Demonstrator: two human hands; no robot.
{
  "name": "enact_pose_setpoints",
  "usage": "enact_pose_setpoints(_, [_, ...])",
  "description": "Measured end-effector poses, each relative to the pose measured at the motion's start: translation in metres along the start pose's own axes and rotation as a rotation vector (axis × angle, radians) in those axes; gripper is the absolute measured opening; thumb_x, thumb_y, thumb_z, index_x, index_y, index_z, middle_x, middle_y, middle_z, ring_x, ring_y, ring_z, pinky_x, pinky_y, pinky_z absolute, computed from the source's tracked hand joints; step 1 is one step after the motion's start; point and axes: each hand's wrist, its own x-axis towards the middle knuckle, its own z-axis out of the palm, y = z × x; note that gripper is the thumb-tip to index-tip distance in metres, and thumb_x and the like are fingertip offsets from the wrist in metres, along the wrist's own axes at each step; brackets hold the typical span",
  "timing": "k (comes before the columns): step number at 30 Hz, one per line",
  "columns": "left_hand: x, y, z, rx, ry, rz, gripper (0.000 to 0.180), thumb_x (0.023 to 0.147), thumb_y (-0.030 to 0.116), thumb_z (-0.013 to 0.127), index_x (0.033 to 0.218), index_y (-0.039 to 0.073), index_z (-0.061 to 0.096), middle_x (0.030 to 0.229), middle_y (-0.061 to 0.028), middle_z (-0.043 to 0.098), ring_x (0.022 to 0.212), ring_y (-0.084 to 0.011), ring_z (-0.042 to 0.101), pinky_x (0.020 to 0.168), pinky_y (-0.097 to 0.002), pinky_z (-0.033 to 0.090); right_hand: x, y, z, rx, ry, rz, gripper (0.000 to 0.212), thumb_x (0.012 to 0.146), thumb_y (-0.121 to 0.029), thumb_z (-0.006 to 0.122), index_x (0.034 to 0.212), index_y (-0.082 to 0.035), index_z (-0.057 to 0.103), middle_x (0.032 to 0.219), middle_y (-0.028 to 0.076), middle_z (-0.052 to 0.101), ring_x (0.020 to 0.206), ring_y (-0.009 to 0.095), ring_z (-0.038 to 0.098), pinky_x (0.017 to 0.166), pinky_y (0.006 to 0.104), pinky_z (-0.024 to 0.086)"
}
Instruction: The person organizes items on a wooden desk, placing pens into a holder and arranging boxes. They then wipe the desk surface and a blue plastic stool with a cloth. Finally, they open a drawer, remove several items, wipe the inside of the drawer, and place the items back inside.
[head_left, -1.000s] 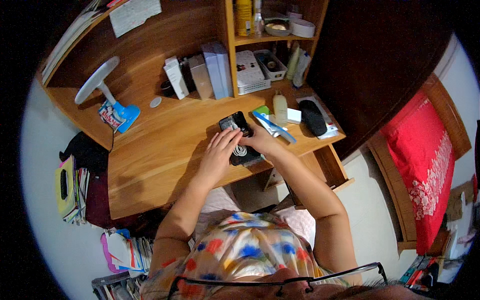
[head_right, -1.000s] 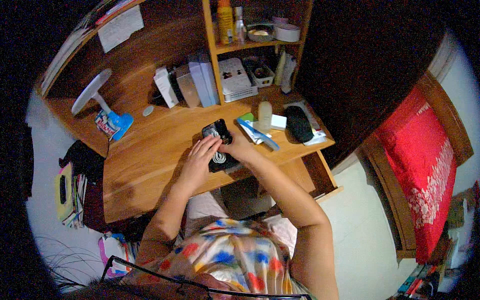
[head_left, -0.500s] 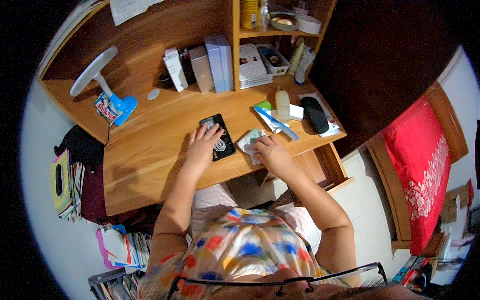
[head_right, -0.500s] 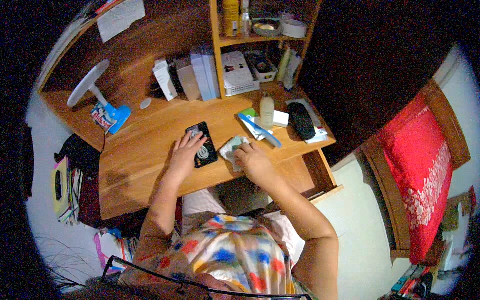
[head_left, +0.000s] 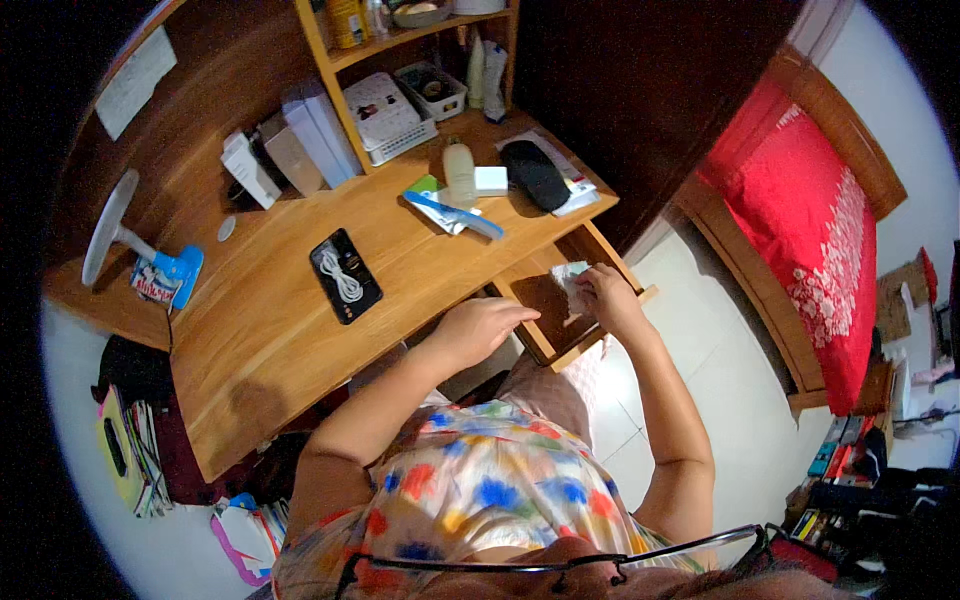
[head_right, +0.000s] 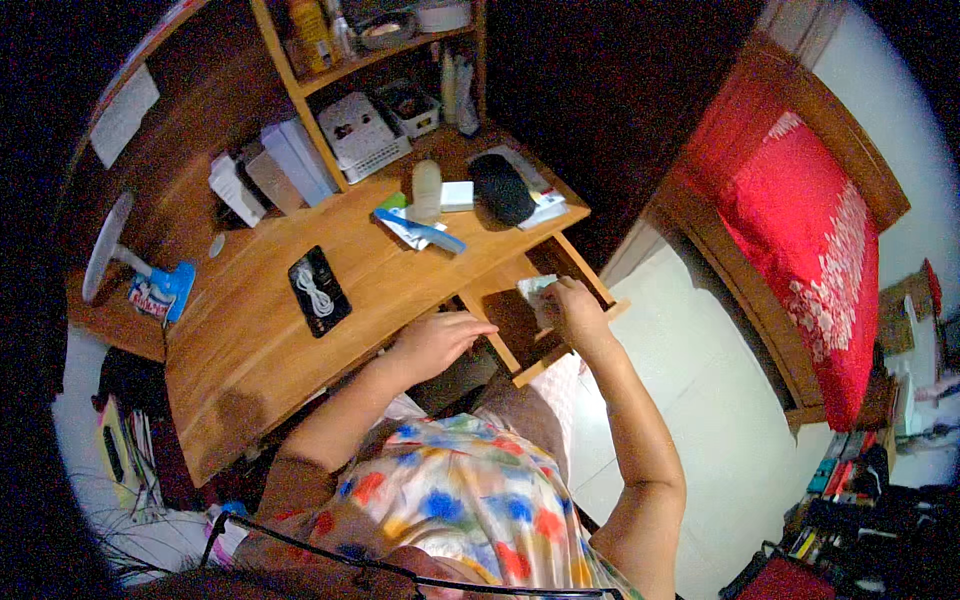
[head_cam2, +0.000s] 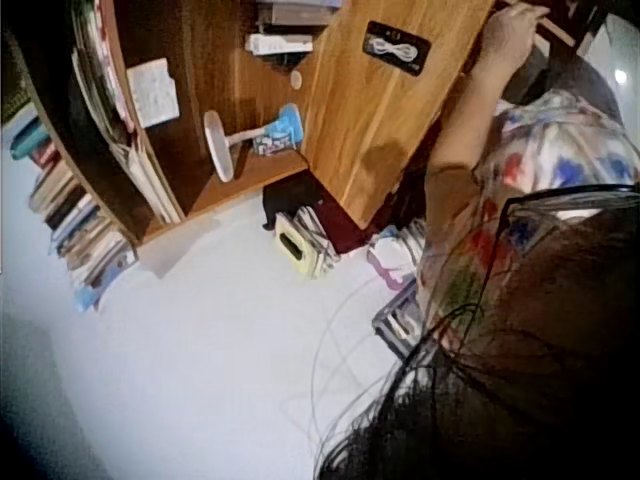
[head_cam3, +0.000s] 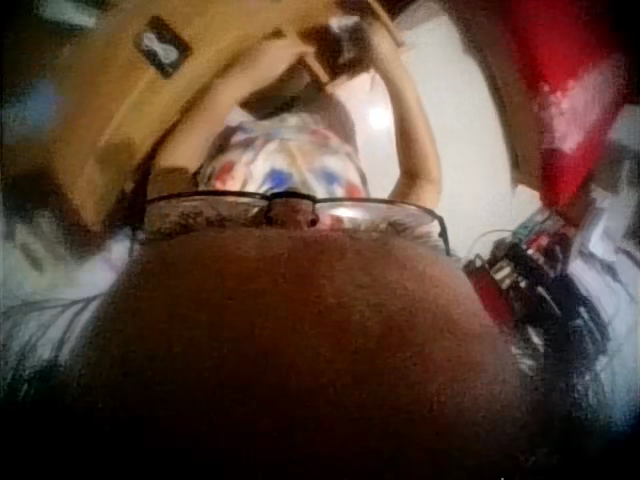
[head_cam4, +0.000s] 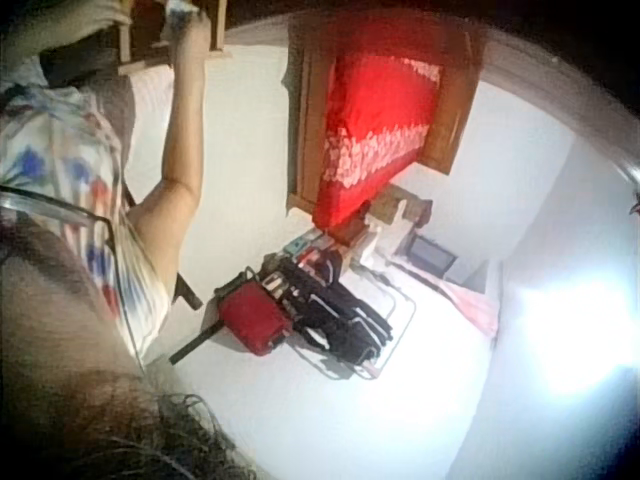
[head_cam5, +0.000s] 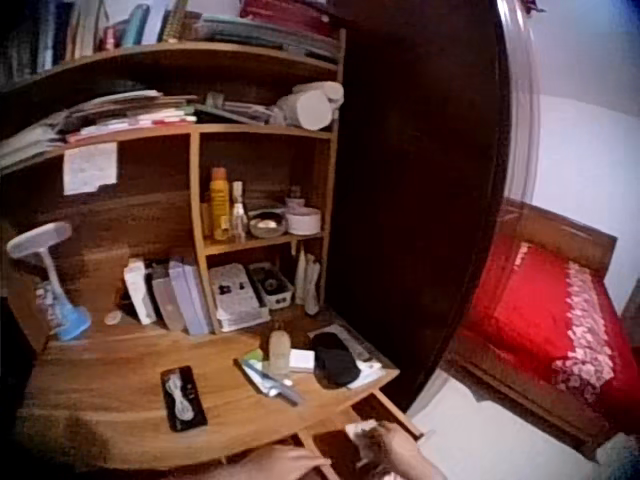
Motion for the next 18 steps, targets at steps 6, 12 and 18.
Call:
enact_pose_setpoints(6, [0.006, -0.029, 0.063, 0.106, 0.064, -0.031, 0.033, 0.089, 0.014, 0.059, 0.122, 0.012, 0.06, 0.125, -0.0052, 0.055, 0.108, -0.0282, 0.058, 0.089, -0.0389, 0.049, 0.017, 0.036, 0.025, -0.628, -0.758, -0.089, 0.024, 0.079, -0.007, 0.061, 0.101, -0.005, 0.069, 0.104, 0.015, 0.067, 0.103, 0.033, 0.061, 0.085, 0.0387, 0.05])
enact_pose_setpoints(12, [0.006, -0.031, 0.061, 0.067, 0.058, -0.037, 0.028, 0.085, 0.014, 0.064, 0.113, 0.009, 0.065, 0.119, -0.0062, 0.058, 0.107, -0.0272, 0.057, 0.091, -0.0377, 0.048, 0.037, 0.037, 0.042, -0.693, -1.013, -0.268, 0.034, 0.086, -0.018, 0.058, 0.114, -0.001, 0.064, 0.12, 0.025, 0.06, 0.108, 0.039, 0.059, 0.09, 0.0451, 0.05])
enact_pose_setpoints(18, [0.005, -0.033, 0.062, 0.068, 0.086, -0.012, 0.029, 0.083, 0.012, 0.066, 0.112, 0.01, 0.066, 0.117, -0.0061, 0.059, 0.106, -0.0268, 0.058, 0.09, -0.0372, 0.049, 0.069, 0.026, 0.048, -0.595, -0.874, 0.024, 0.052, 0.091, -0.018, 0.051, 0.139, 0.0, 0.04, 0.145, 0.033, 0.031, 0.131, 0.05, 0.035, 0.103, 0.053, 0.039])
